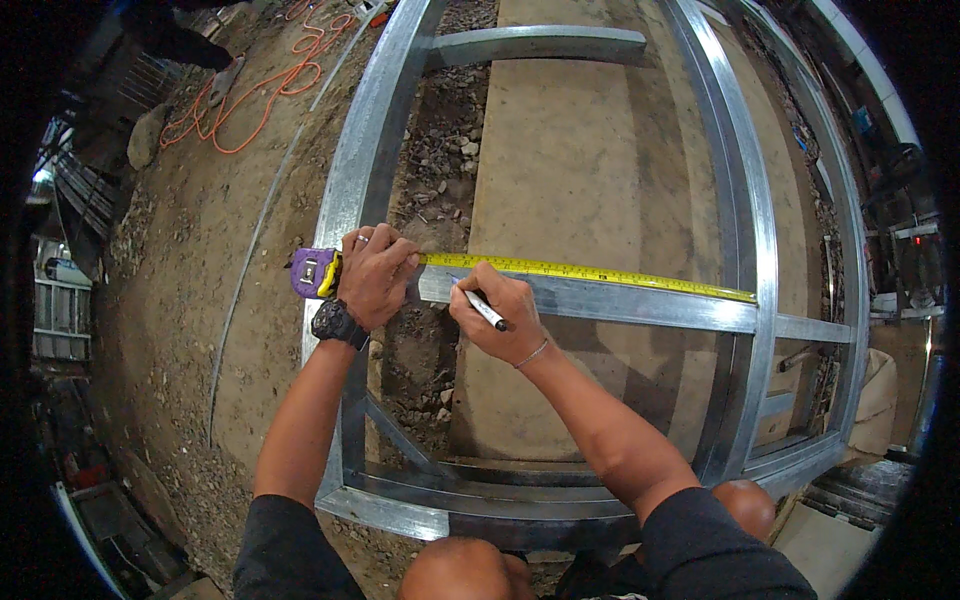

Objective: The person measures a metal frame using a tape measure and marks it with a marker. The person repeatedly measures different sections of the frame and marks them for cutting or assembly.

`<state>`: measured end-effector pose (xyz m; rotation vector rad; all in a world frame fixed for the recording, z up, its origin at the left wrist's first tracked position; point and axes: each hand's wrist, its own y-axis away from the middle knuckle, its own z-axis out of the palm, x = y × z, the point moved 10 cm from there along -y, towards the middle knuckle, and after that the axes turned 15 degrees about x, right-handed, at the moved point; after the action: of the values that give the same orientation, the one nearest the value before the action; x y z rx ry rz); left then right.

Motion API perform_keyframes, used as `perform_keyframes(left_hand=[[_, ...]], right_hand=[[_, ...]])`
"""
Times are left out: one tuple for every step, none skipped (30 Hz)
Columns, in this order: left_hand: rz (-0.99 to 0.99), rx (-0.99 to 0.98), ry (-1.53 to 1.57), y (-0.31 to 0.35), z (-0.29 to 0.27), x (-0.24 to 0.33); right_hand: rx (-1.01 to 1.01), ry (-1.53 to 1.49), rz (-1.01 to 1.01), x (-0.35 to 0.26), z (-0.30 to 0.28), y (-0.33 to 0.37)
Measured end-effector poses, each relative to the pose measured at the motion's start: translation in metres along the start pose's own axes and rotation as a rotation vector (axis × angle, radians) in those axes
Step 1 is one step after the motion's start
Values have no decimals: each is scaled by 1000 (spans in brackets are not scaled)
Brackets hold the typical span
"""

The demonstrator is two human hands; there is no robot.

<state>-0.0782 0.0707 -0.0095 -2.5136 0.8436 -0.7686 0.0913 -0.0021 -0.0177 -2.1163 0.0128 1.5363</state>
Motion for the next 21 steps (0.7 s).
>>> perform_keyframes(left_hand=[[-3, -6, -1, 0, 1, -1], [-6, -12, -2, 0, 2, -1], [-2, -7, 4, 0, 1, -1], [1, -2, 11, 0, 1, -1], [5, 3, 17, 0, 0, 0], [3, 4, 15, 0, 0, -1], [2, 6, 12, 1, -1, -1], [0, 7, 9, 1, -1, -1], [2, 10, 5, 1, -1, -1], [3, 13, 1, 0, -1, -1], [4, 15, -3, 0, -2, -1], [6, 15, -9, 0, -1, -1], [7, 14, -16, 0, -1, -1], [8, 13, -22, 1, -1, 0], [5, 21, -7, 0, -2, 0], [1, 28, 8, 0, -2, 0], [-2, 35, 22, -1, -3, 0], [1, 35, 16, -1, -3, 1], [5, 34, 10, -1, -3, 1], [8, 33, 5, -1, -3, 2], [5, 30, -2, 0, -3, 1]], right_hand=[[0, 5, -5, -1, 0, 0], [0, 11, -14, -1, -1, 0], [0, 18, -22, -2, -1, 0], [-4, 14, -11, -1, -1, 0], [-8, 10, 0, 0, -2, 0], [-12, 6, 10, 0, -1, 1], [7, -17, 69, 4, -2, 1], [26, -41, 127, 8, -4, 1], [45, -65, 185, 12, -4, 2], [44, -60, 179, 10, -3, 2], [42, -56, 174, 9, -1, 2], [43, -50, 170, 8, 1, 3], [35, -45, 140, 6, 5, 3], [26, -40, 110, 3, 10, 2], [18, -37, 78, 1, 14, 1], [18, -31, 61, 0, 15, 0], [17, -26, 44, 0, 17, 0], [16, -20, 29, -2, 18, -1], [13, -21, 26, -3, 19, 0], [11, -21, 23, -4, 19, 0], [9, -21, 19, -6, 20, -1]])
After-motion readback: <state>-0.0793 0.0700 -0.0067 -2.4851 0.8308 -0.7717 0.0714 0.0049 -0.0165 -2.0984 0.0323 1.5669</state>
